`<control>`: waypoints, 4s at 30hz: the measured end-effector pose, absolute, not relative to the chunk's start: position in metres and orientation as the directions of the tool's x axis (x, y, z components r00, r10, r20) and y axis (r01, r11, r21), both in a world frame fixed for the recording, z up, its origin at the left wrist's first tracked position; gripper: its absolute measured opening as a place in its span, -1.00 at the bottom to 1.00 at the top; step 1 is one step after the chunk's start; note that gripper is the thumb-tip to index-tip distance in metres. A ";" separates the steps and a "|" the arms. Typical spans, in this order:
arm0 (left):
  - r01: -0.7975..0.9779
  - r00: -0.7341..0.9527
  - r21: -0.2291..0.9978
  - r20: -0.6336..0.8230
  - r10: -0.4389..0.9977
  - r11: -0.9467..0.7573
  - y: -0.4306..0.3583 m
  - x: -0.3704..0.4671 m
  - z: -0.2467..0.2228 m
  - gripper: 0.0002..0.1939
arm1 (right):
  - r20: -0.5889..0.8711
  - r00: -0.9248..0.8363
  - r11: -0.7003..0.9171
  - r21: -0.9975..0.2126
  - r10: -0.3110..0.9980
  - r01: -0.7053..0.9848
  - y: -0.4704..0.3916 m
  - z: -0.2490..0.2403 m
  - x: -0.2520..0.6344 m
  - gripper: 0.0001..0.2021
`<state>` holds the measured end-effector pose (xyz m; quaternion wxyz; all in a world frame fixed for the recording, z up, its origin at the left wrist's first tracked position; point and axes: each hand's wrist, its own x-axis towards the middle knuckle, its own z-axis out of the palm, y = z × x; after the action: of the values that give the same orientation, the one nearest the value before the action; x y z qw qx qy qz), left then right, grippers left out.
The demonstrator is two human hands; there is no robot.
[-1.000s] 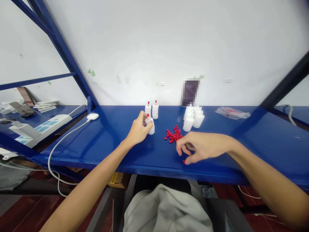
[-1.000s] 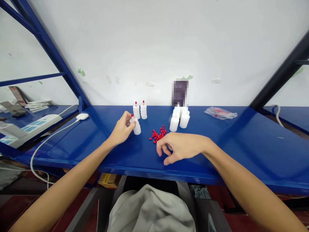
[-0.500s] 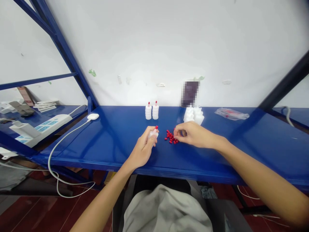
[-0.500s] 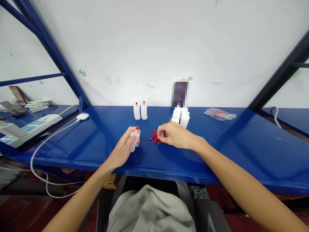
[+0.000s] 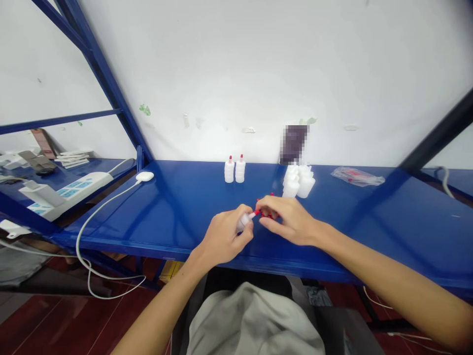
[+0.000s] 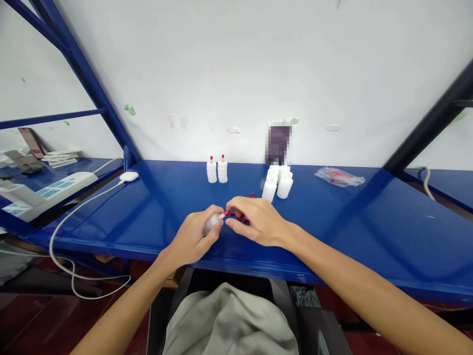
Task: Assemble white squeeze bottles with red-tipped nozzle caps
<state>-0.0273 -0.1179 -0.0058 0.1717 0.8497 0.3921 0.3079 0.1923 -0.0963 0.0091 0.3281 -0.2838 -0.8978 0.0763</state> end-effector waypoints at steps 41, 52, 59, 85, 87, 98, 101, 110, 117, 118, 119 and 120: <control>0.662 0.622 0.210 0.382 0.684 -0.719 -0.115 -0.022 -0.018 -0.65 | -0.013 -0.197 0.195 -0.095 0.980 0.976 -0.070 0.048 0.294 -0.70; 0.700 0.639 0.154 0.300 0.708 -0.697 -0.106 0.000 -0.003 -0.84 | -0.056 -0.281 0.266 -0.193 0.958 0.944 -0.081 0.053 0.280 -0.64; 0.675 0.609 0.252 0.339 0.717 -0.693 -0.117 -0.009 -0.007 -0.89 | 0.066 -0.644 0.575 -0.526 0.762 0.626 -0.099 0.043 0.221 -0.69; 0.655 0.576 0.322 0.374 0.727 -0.684 -0.119 -0.011 -0.011 -0.91 | 0.200 -0.676 0.697 -0.343 0.709 0.629 -0.098 0.017 0.200 -0.70; 0.635 0.591 0.342 0.363 0.721 -0.693 -0.119 -0.010 -0.010 -0.92 | 0.231 -0.719 0.744 -0.362 0.655 0.562 -0.101 0.014 0.196 -0.70; 0.595 0.504 0.472 0.411 0.760 -0.650 -0.117 -0.012 -0.010 -0.72 | 0.344 -0.017 0.044 -0.070 0.939 0.997 -0.086 0.063 0.273 -0.72; 0.608 0.515 0.453 0.399 0.758 -0.652 -0.113 -0.013 -0.013 -0.72 | 0.089 0.003 -0.005 0.015 0.996 1.000 -0.078 0.049 0.275 -0.65; 0.725 0.447 0.378 0.377 0.811 -0.576 -0.116 -0.009 -0.012 -0.84 | 0.187 -0.073 0.087 -0.069 0.980 0.994 -0.082 0.045 0.262 -0.59; 0.655 0.505 0.406 0.393 0.769 -0.638 -0.113 -0.009 -0.020 -0.88 | 0.226 -0.725 0.756 -0.277 0.651 0.593 -0.105 0.026 0.196 -0.75; 0.636 0.522 0.413 0.391 0.758 -0.651 -0.112 -0.009 -0.020 -0.86 | 0.219 -0.766 0.794 -0.245 0.604 0.556 -0.105 0.022 0.190 -0.75; 0.616 0.540 0.422 0.388 0.747 -0.665 -0.112 -0.010 -0.020 -0.85 | 0.218 -0.789 0.817 -0.223 0.574 0.532 -0.106 0.018 0.185 -0.74; 0.593 0.561 0.430 0.387 0.732 -0.681 -0.111 -0.010 -0.020 -0.84 | 0.220 -0.799 0.826 -0.224 0.560 0.517 -0.106 0.015 0.182 -0.74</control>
<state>-0.0105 -0.1113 -0.0199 0.1264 0.8743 0.3789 0.2758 0.1824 -0.1055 0.0145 0.1395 -0.2848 -0.9453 0.0762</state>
